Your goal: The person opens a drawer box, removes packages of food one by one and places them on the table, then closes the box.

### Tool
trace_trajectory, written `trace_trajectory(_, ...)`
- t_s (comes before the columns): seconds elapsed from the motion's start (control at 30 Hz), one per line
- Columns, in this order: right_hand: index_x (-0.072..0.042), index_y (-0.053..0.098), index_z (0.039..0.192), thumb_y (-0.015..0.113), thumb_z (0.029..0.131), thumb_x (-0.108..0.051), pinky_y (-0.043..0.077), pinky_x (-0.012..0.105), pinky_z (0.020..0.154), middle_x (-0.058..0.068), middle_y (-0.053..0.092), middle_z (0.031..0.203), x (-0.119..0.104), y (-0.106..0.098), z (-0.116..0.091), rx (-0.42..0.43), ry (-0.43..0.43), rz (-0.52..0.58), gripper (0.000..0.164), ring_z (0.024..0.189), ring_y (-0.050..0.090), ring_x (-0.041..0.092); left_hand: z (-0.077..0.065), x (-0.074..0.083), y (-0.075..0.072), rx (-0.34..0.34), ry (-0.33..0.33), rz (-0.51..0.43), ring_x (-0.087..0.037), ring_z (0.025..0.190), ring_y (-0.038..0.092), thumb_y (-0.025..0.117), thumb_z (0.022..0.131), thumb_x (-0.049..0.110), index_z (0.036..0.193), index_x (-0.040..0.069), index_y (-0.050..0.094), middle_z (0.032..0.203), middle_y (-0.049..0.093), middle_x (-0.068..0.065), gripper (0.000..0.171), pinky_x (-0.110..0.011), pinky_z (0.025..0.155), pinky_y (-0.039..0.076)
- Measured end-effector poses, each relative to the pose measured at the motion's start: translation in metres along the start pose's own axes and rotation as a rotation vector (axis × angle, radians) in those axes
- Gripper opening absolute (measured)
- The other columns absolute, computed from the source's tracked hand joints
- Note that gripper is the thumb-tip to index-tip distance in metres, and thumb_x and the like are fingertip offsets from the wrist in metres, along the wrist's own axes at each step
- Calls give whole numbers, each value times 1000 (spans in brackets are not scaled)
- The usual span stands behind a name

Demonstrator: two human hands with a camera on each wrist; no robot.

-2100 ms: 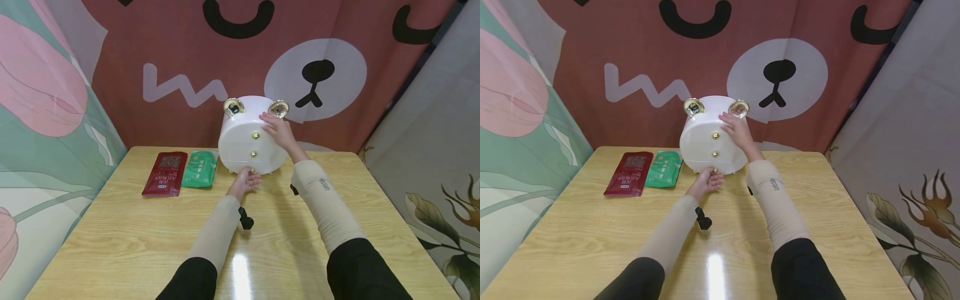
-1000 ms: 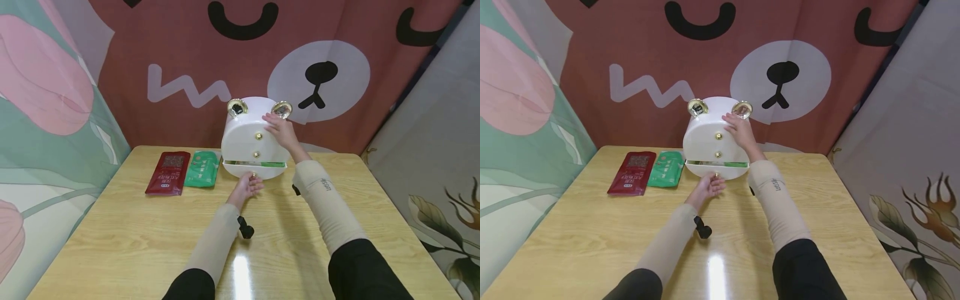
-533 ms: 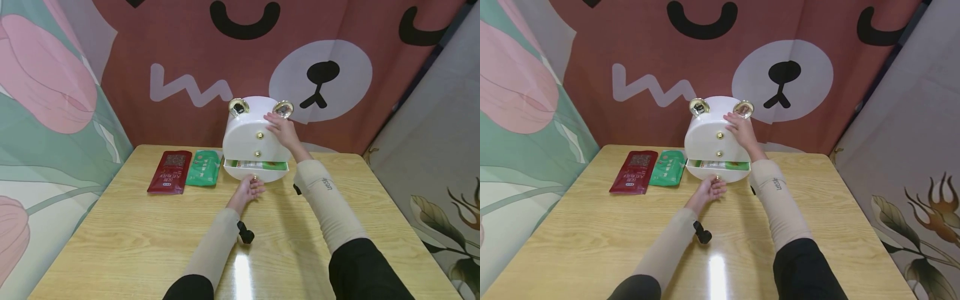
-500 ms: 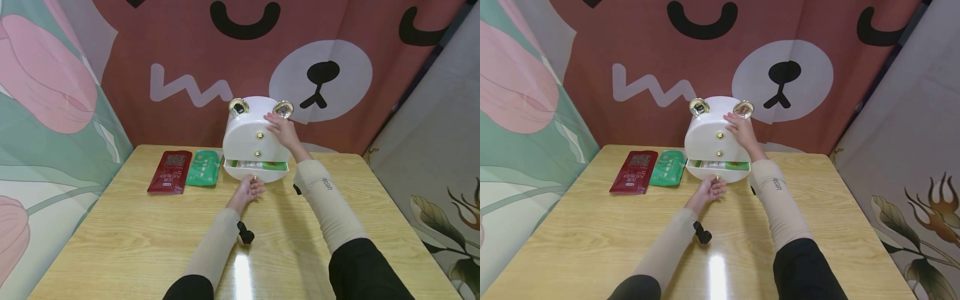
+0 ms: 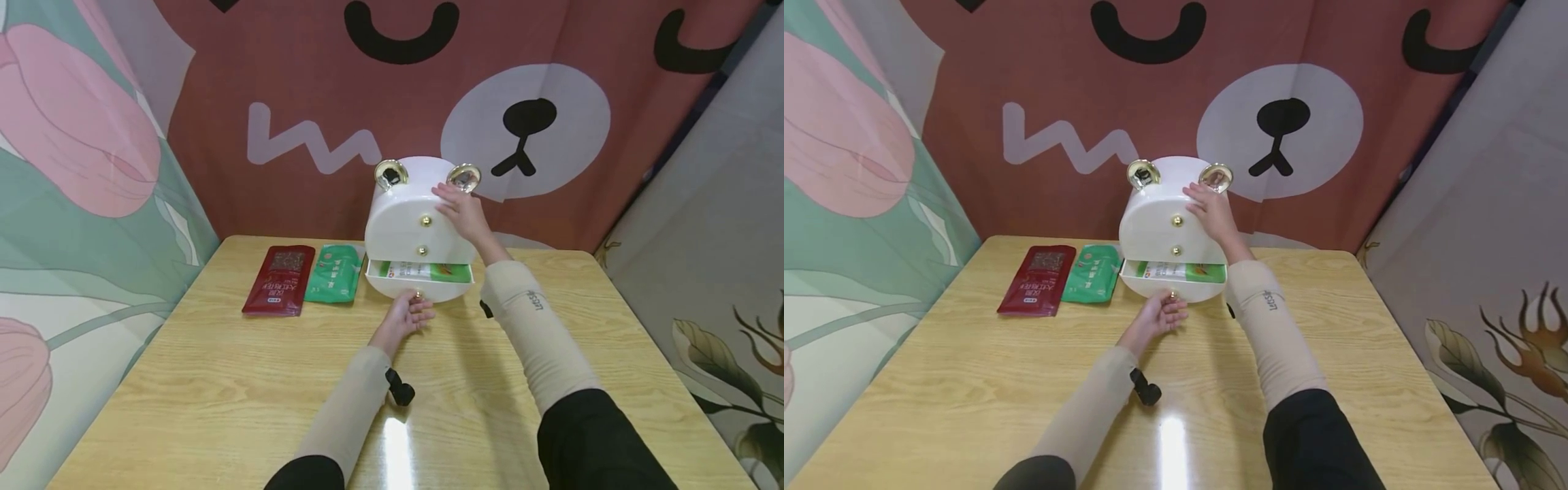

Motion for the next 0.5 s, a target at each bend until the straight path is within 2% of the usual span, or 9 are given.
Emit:
trace_trajectory(0.13,-1,54,120,58,86,-9,18,30,104,14,45,129,0,-2,0,6,-8,-7,35,126,33,25,-5,0,2,-8,-12,-16,-19,63,61,40,94,26,87,4,50,102,60,-20,25,-29,58,46)
trace_trajectory(0.33,-1,54,120,58,86,-9,18,30,104,14,45,130,0,-2,0,7,-5,-4,36,126,33,25,-10,-1,1,0,-7,-5,-21,66,61,42,93,25,87,4,51,104,60,-21,23,-32,64,47)
trace_trajectory(0.5,0,54,120,58,86,-8,18,30,104,14,45,129,0,0,-1,2,-8,3,35,126,33,26,-13,-4,-1,8,-14,-1,-21,66,61,42,93,24,86,4,50,99,61,-19,23,-31,63,47)
Point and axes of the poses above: each hand's wrist, its own z-axis towards the middle knuckle, its own y-axis out of the palm, x = y × z, the point moved 7 cm from there along z, towards the middle knuckle
